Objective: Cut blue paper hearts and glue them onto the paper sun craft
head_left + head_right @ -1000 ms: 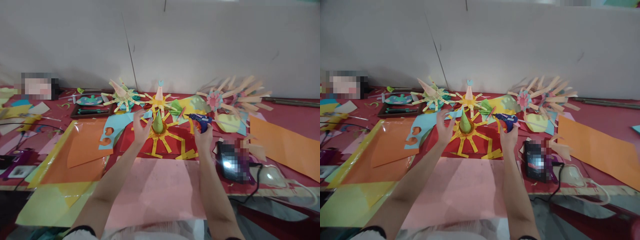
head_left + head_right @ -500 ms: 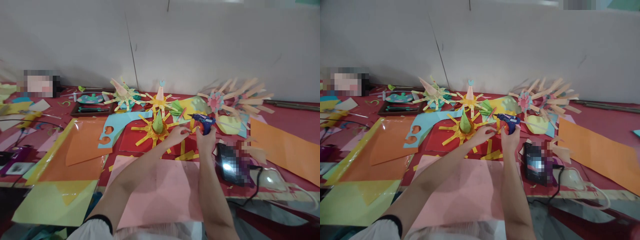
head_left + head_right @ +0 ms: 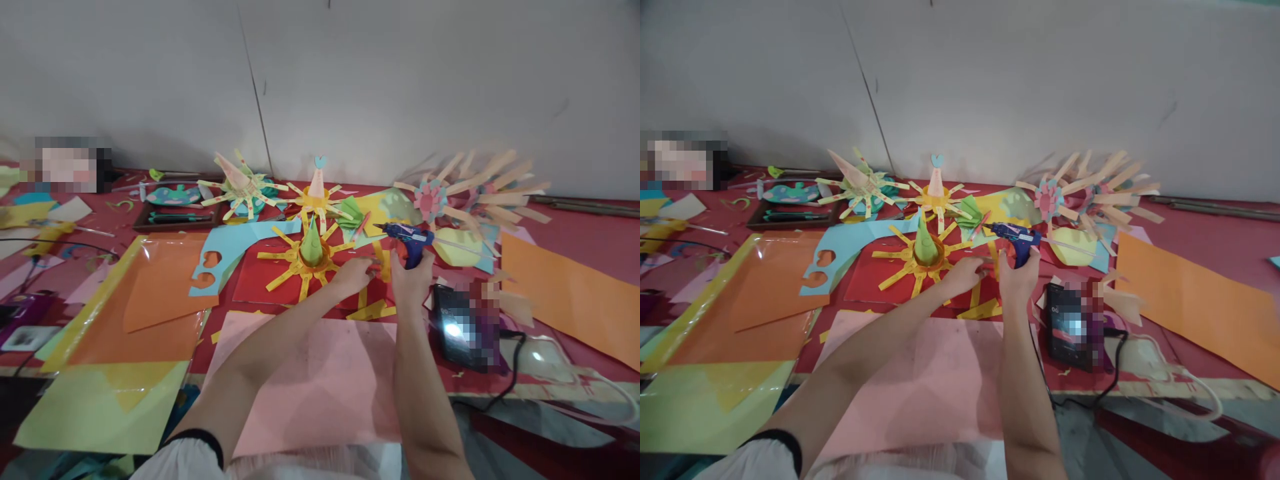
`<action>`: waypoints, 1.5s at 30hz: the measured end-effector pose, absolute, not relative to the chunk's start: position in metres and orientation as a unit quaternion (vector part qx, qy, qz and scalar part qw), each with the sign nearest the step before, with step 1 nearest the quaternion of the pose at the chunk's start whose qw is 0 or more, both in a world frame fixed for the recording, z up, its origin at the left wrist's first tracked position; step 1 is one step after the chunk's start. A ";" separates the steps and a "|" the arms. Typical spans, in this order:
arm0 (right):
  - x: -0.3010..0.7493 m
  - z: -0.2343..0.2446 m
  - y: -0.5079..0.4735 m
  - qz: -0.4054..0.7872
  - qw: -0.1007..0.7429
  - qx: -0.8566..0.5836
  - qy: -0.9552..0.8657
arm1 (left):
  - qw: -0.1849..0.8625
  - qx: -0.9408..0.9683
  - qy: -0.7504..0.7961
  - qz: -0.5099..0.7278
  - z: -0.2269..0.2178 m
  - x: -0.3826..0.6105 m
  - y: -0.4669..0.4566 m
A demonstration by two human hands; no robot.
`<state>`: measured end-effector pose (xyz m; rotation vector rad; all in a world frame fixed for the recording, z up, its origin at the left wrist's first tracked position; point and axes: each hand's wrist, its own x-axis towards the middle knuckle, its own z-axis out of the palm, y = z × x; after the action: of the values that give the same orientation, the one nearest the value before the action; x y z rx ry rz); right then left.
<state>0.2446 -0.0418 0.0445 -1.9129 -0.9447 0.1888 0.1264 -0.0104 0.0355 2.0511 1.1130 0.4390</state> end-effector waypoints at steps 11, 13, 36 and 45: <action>0.231 0.044 -0.049 0.168 0.403 -0.785 -0.440 | 0.115 0.813 0.522 0.231 0.049 0.031 -0.043; 0.232 0.039 -0.050 0.173 0.383 -0.780 -0.464 | 0.102 0.787 0.548 0.263 0.042 0.016 -0.037; 0.224 0.031 -0.058 0.127 0.212 -0.774 -0.583 | 0.150 0.765 0.574 0.249 0.017 0.008 -0.032; 0.216 0.023 -0.062 0.123 0.241 -0.753 -0.600 | 0.201 0.738 0.578 0.284 0.016 0.008 -0.029</action>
<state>0.2159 -0.0615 0.0235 -2.0585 -1.6426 0.3366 0.0075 -0.0292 0.0165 2.0622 1.6140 0.7945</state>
